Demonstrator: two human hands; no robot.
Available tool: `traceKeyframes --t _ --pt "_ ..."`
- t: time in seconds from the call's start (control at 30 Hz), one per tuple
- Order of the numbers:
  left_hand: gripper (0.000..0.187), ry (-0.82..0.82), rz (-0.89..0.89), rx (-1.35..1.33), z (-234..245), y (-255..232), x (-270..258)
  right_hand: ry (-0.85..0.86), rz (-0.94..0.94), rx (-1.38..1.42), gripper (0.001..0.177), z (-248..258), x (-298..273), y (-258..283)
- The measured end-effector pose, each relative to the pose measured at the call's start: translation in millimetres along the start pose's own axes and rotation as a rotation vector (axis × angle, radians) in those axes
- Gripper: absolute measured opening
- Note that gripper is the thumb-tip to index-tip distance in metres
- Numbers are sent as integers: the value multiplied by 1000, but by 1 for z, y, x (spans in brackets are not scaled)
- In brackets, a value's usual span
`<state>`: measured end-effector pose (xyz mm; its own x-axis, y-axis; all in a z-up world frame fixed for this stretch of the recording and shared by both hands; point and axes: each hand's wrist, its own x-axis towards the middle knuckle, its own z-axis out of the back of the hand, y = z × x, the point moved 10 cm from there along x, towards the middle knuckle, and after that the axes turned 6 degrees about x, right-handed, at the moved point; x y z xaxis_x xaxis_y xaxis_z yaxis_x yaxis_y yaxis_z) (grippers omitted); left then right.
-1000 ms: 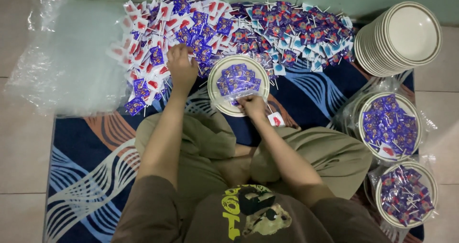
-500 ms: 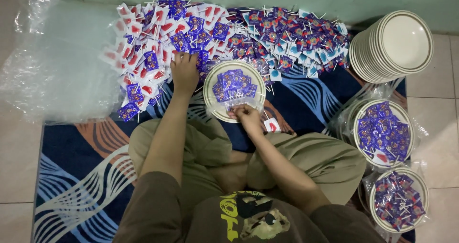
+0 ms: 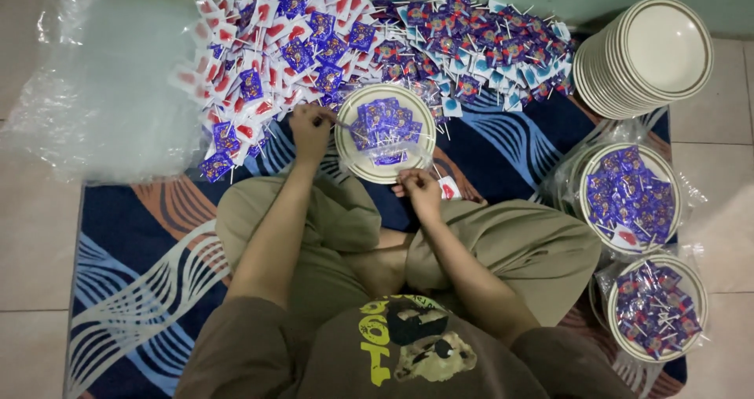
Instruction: The person picks up individual food packets from a pile and places them into a small bowl, then slides a plastic sleeve over the stack of bowls.
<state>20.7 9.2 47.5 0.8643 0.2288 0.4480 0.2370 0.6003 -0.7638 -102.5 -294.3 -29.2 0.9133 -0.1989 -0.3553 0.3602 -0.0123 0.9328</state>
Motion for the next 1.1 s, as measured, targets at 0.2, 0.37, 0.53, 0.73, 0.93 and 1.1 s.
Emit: traceKeyframes --t 0.2,0.37,0.53,0.73,0.93,1.1 --pt "34 468 334 -266 -37 -26 -51 207 -93 226 35 -29 -20 32" --pt "29 491 153 -296 -44 -30 -56 351 -103 70 34 -47 -27 27" --pt "21 436 126 -202 -27 -43 -53 348 3 -121 25 -43 -27 32" --pt "22 358 360 -126 -27 12 -50 270 63 -556 25 -8 -6 -7" --pt "18 208 457 -101 -17 32 -36 189 -186 -634 20 7 11 -38" --pt "13 182 352 -27 -14 27 -12 117 -203 -132 22 -24 7 -7"
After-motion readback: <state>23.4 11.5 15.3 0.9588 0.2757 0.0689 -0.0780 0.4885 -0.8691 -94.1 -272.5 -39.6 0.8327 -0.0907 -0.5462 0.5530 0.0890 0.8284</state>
